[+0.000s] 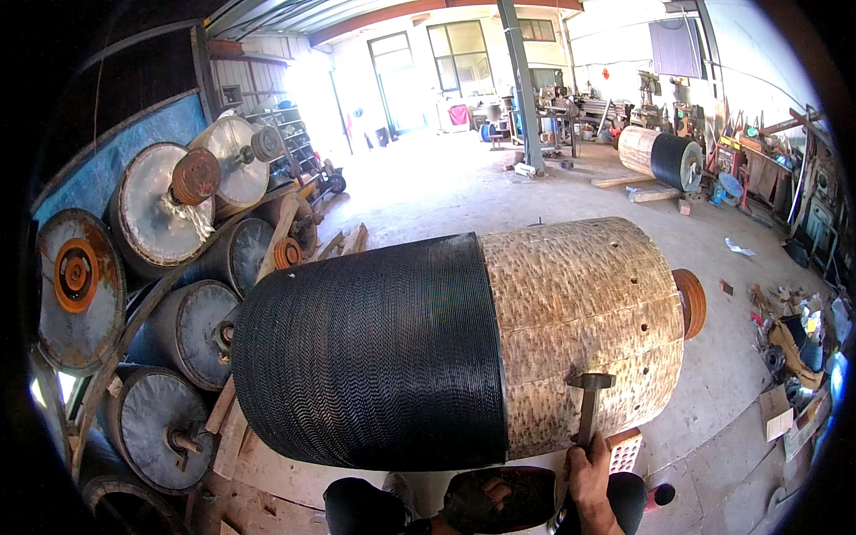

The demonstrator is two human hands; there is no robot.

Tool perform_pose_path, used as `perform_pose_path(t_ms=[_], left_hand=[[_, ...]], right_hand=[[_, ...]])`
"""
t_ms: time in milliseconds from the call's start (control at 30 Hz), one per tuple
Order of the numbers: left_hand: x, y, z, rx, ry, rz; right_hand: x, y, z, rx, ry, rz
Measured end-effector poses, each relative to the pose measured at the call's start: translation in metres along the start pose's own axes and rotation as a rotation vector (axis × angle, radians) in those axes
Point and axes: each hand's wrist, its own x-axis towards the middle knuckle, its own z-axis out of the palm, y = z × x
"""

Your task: The person uses a hammer to drive nails into a large wooden drum, securing a black textured material around part of its circumference.

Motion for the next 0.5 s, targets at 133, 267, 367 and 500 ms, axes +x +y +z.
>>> perform_pose_path(t_ms=[133, 267, 367, 500], left_hand=[[0.002, 0.002, -0.004, 0.015, -0.012, 0.01], [0.007, 0.016, -0.015, 0.07, 0.063, -0.015], [0.009, 0.019, -0.021, 0.118, 0.022, -0.022], [0.008, 0.02, -0.021, 0.104, -0.006, -0.039]], right_hand=[[0.004, 0.012, -0.002, 0.005, 0.015, -0.024], [0.006, 0.018, -0.005, -0.03, 0.015, -0.028], [0.006, 0.019, -0.004, -0.037, 0.024, -0.057], [0.009, 0.025, -0.007, -0.081, 0.025, -0.072]])
